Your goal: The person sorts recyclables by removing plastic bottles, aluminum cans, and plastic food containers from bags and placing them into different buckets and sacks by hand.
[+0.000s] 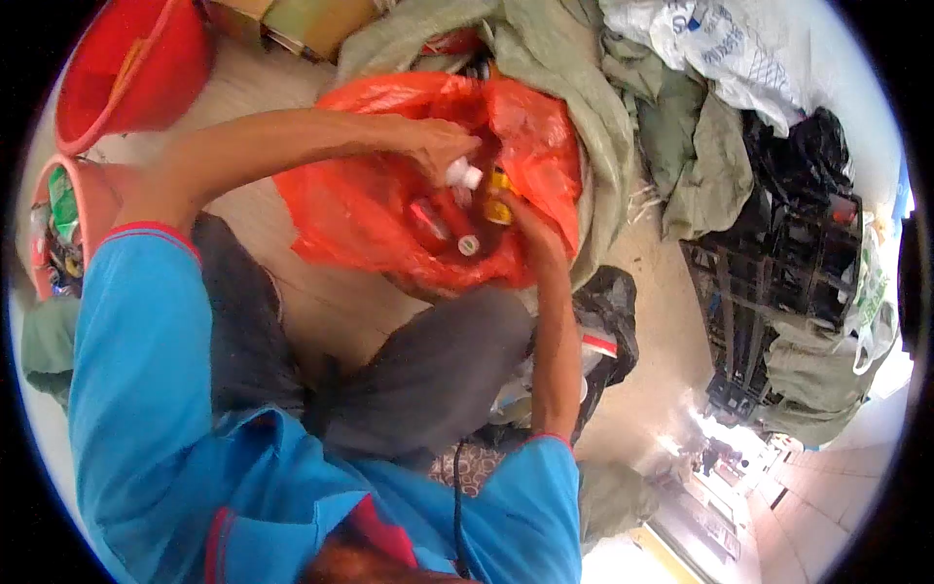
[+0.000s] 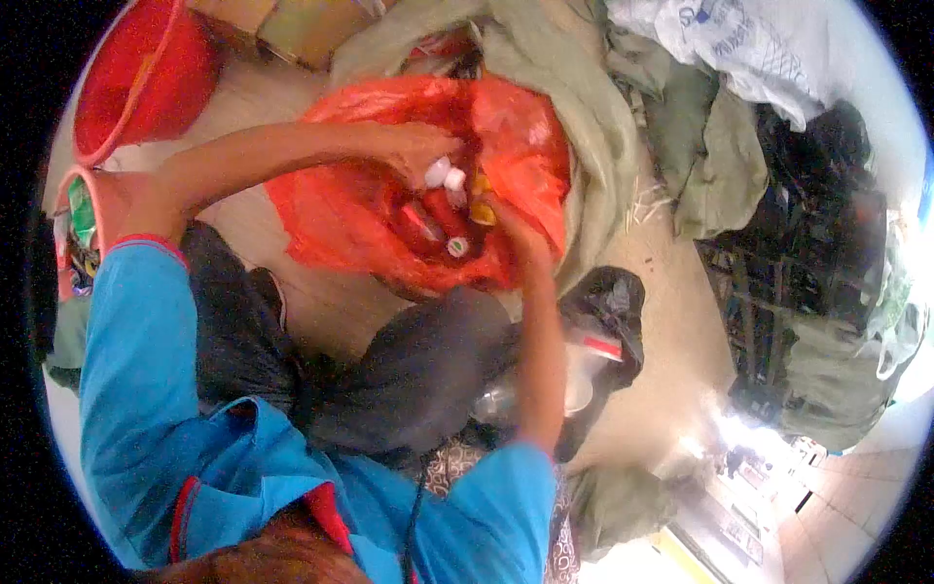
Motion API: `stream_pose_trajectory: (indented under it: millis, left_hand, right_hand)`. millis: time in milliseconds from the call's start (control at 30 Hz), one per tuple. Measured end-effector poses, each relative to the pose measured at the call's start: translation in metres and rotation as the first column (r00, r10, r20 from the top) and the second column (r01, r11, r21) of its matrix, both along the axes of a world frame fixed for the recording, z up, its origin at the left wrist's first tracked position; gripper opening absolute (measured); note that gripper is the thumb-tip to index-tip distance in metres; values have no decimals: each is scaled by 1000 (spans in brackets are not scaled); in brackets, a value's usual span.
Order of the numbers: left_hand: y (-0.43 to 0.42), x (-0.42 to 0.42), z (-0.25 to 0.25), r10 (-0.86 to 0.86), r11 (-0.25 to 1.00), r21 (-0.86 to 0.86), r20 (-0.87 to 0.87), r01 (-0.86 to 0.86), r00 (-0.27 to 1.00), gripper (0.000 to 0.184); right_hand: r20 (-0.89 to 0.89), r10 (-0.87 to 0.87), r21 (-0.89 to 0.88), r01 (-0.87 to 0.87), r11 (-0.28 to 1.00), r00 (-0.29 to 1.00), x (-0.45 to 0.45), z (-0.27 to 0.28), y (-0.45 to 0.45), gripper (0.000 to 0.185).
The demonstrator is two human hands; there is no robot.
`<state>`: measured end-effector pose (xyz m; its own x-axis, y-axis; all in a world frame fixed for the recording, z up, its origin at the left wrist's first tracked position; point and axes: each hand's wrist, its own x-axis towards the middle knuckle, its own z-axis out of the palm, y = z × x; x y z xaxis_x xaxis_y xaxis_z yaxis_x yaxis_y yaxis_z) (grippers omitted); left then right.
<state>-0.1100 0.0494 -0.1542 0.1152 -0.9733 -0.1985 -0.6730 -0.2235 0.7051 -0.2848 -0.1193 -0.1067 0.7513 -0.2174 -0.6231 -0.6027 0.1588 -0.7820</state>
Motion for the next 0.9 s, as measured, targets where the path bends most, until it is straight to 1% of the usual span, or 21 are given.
stream_pose_trajectory:
  millis: [33, 67, 133, 167, 200, 233, 267, 300, 333, 367, 400, 467, 500, 567, 600, 633, 667, 700, 767, 833, 900]
  left_hand:
    - [11, 3, 14, -36, 993, -113, -70, 28, 997, 51]
    - [22, 6, 26, -13, 994, -109, -69, 5, 998, 51]
    - [59, 30, 47, 139, 967, -154, -354, -205, 925, 63]
    - [78, 41, 50, 223, 928, -211, -349, -308, 910, 68]
    - [105, 55, 60, 327, 907, -131, -381, -401, 865, 67]
    - [130, 66, 67, 412, 878, -58, -415, -475, 811, 66]
    - [156, 74, 72, 471, 848, -46, -391, -528, 790, 66]
    - [179, 81, 75, 524, 800, -19, -465, -599, 714, 64]
    - [196, 85, 79, 549, 760, 6, -541, -650, 637, 63]
    - [215, 85, 82, 567, 741, 5, -539, -672, 622, 63]
    - [239, 82, 87, 620, 657, -6, -564, -753, 546, 65]
    - [279, 73, 96, 676, 507, -36, -604, -861, 423, 71]
    - [295, 67, 96, 678, 497, -38, -606, -867, 415, 71]
    - [330, 55, 93, 727, 194, -68, -660, -979, 190, 68]
    - [345, 51, 95, 629, 119, -28, -771, -993, 97, 67]
    - [359, 48, 97, 510, 49, 18, -860, -999, 10, 66]
    - [374, 47, 75, 508, -42, 39, -860, -998, -55, 62]
    - [383, 45, 80, 507, -47, 40, -860, -998, -59, 62]
    - [396, 38, 90, 381, -116, 108, -913, -987, -144, 60]
    - [407, 34, 98, 370, -132, 84, -920, -988, -128, 56]
    - [415, 27, 108, 236, -145, 136, -957, -980, -167, 53]
  right_hand:
    - [-100, 59, -33, -62, 998, 993, 8, 17, 5, 48]
    - [-127, 239, -205, -262, 943, 963, 17, 12, -7, 52]
    - [-378, 325, -186, -416, 890, 867, 35, 20, -10, 55]
    - [-167, 475, -412, -499, 762, 864, 44, 17, -6, 57]
    - [-220, 561, -376, -600, 706, 798, 66, 54, 21, 56]
    - [-97, 558, -322, -556, 766, 824, 76, 63, 33, 53]
    - [13, 525, -252, -505, 826, 851, 91, 68, 47, 51]
    - [32, 569, -246, -545, 801, 822, 117, 75, 68, 51]
    - [24, 535, -250, -513, 821, 845, 134, 86, 86, 48]
    - [7, 495, -257, -477, 840, 869, 148, 98, 103, 45]
    - [52, 459, -227, -438, 870, 887, 166, 108, 130, 45]
    - [134, 587, -323, -525, 787, 798, 211, 109, 159, 46]
    - [148, 613, -308, -552, 774, 776, 232, 111, 178, 47]
    - [199, 645, -289, -585, 758, 738, 266, 126, 232, 49]
    - [238, 653, -284, -591, 755, 719, 277, 139, 262, 51]
    - [217, 670, -268, -616, 740, 710, 287, 150, 287, 53]
    - [195, 685, -252, -639, 727, 702, 296, 156, 307, 56]
    - [194, 688, -251, -643, 724, 699, 306, 156, 322, 56]
    - [107, 775, -200, -750, 631, 623, 322, 155, 348, 61]
    - [115, 778, -211, -750, 627, 618, 331, 148, 369, 62]
    - [128, 779, -211, -751, 626, 614, 340, 136, 384, 64]
